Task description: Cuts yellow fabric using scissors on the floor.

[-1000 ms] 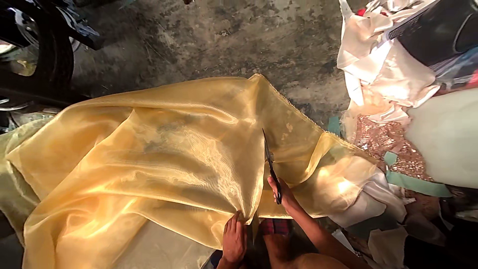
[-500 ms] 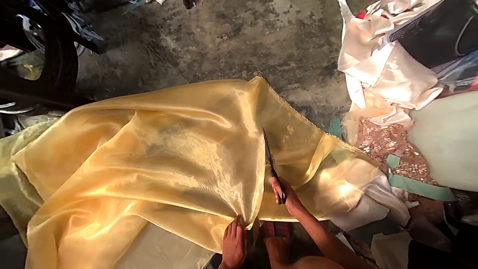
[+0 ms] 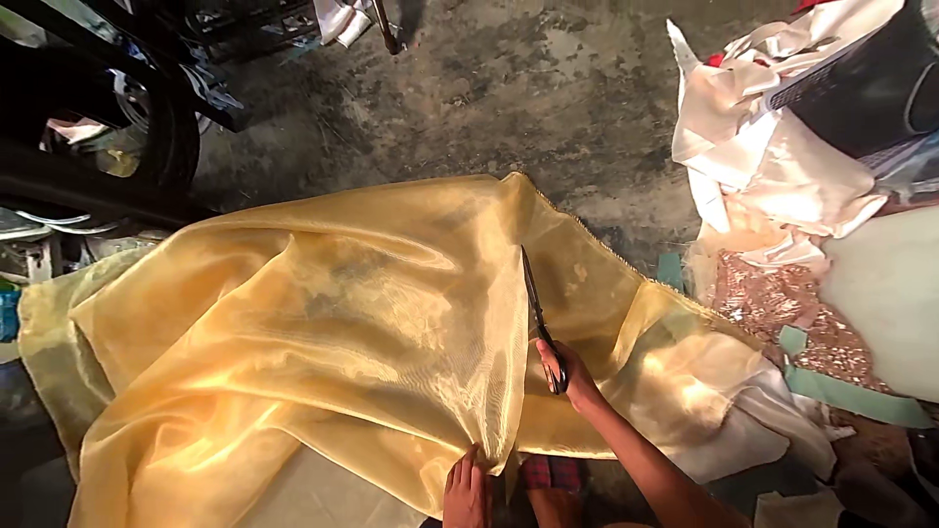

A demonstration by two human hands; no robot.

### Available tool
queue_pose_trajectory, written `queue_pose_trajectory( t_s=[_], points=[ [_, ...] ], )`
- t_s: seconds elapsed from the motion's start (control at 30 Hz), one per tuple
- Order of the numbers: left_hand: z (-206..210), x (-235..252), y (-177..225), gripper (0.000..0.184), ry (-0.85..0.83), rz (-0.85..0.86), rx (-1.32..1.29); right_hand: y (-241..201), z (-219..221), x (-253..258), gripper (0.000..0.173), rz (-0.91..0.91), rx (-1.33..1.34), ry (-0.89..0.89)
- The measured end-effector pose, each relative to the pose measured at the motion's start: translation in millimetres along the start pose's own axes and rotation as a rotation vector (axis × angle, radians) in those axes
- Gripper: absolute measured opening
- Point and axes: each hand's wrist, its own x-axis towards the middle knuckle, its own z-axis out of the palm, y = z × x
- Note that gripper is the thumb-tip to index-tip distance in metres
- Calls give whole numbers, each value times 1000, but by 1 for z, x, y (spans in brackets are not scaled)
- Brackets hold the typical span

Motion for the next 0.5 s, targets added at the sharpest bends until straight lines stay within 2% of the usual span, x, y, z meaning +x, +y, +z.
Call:
queue_pose_trajectory(
  t_s=[0.2, 0.33, 0.5],
  points=[
    [3, -2, -1, 20, 3, -4, 1, -17, -5, 24, 42, 31, -52, -99],
    [1, -3, 2, 22, -25, -40, -39, -27, -1, 34, 47, 41, -89, -64],
    [4, -5, 1, 22, -15, -35, -23, -24, -1, 36, 40, -39, -44, 12]
  ],
)
